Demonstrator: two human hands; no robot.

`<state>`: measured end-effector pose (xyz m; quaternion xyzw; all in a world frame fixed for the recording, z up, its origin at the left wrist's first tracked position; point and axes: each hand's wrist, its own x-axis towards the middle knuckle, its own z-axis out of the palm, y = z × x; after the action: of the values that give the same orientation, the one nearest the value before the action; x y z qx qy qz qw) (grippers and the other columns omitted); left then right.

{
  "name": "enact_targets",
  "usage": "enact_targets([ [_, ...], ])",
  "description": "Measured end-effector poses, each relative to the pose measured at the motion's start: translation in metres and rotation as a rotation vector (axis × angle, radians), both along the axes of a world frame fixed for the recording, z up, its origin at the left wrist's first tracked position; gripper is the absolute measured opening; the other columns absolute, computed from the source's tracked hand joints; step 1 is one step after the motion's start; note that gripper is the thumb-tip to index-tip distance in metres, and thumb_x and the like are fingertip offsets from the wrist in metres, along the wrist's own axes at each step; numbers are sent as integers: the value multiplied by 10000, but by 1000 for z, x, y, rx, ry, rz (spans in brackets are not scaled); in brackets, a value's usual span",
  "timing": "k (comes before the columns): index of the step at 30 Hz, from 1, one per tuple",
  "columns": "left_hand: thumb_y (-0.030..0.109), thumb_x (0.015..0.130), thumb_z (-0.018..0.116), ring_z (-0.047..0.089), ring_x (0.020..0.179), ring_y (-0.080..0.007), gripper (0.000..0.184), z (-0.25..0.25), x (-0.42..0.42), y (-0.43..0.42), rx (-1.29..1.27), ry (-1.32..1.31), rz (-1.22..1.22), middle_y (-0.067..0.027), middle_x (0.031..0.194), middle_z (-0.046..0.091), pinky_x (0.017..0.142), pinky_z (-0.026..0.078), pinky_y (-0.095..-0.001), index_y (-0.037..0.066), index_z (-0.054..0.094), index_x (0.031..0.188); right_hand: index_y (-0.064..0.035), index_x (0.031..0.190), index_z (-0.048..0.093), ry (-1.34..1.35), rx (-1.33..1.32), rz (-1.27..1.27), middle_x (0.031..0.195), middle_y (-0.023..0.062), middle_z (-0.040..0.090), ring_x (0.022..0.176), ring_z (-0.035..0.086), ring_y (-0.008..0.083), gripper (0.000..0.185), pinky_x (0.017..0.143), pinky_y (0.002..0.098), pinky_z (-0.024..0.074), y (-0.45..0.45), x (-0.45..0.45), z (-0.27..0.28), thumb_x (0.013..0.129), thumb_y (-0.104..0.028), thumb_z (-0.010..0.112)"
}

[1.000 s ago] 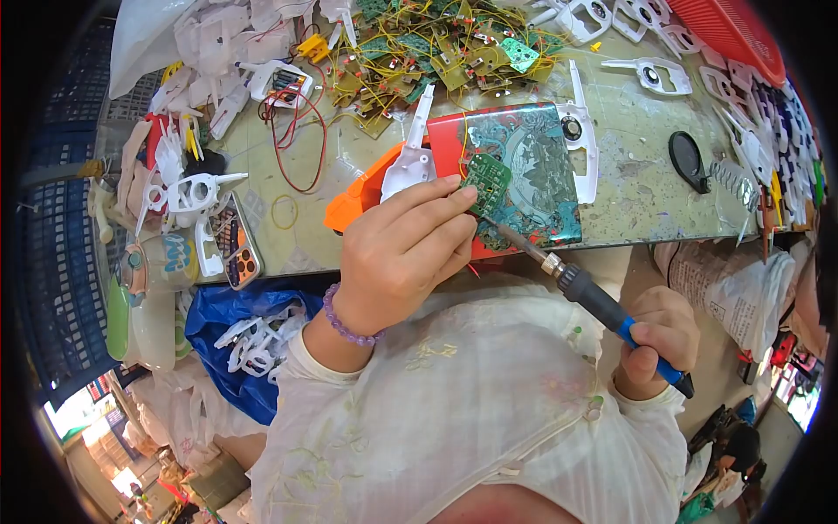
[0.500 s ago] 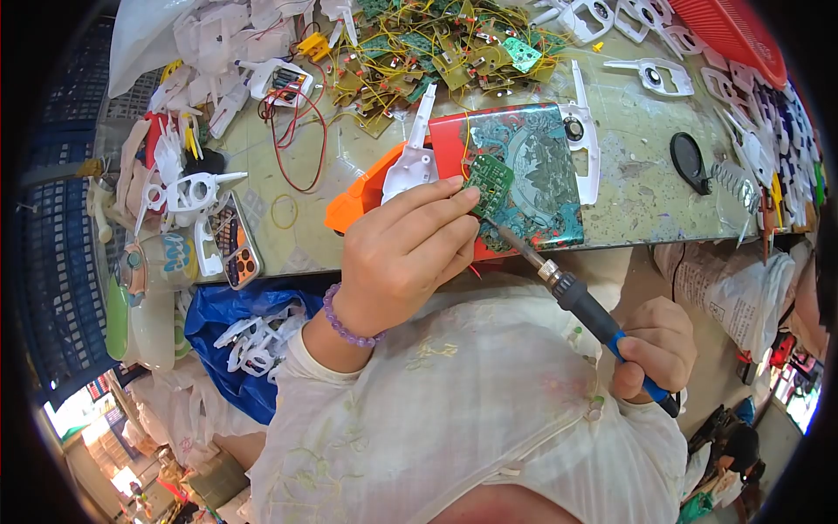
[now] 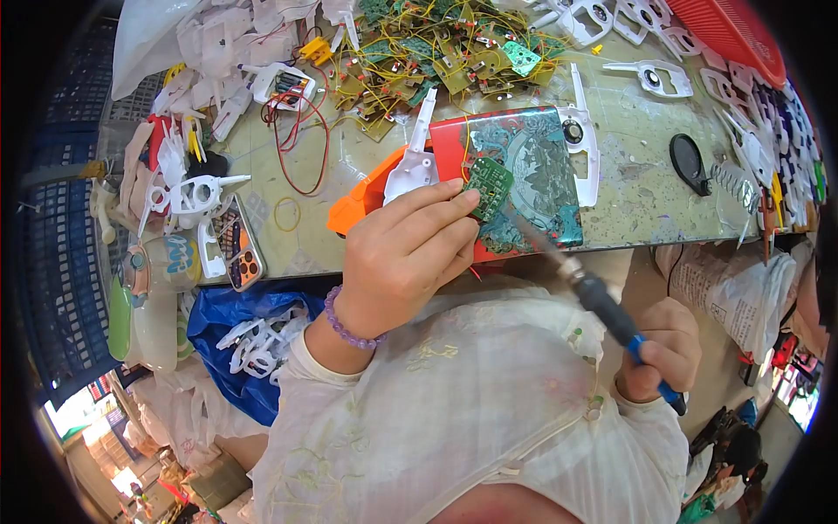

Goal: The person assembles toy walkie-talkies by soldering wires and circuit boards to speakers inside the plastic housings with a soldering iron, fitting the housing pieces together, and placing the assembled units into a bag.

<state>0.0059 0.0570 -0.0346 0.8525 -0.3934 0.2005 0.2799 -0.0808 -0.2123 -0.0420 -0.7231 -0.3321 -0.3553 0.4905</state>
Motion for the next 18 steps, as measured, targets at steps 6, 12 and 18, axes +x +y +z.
enact_targets([
  [6,65,647,742,661,943,-236,220,0,-1,0,1,-7,2,-72,981,680,733,551,-314,38,651,846,-19,1144,535,175,44,-201,843,200,661,691,649,308,413,544,354,496,1,12,-16,897,-338,624],
  [12,71,650,744,659,946,-237,225,1,0,-1,24,-35,-3,-64,983,681,729,547,-315,46,655,855,-79,1010,635,107,-332,43,928,128,694,803,666,290,352,692,368,503,35,95,12,677,-36,743],
  [18,63,637,762,635,947,-249,233,4,0,0,0,-50,26,-52,989,665,755,525,-340,67,670,851,-126,966,650,152,-428,40,855,32,683,949,613,272,358,819,395,438,57,120,13,645,-48,788],
])
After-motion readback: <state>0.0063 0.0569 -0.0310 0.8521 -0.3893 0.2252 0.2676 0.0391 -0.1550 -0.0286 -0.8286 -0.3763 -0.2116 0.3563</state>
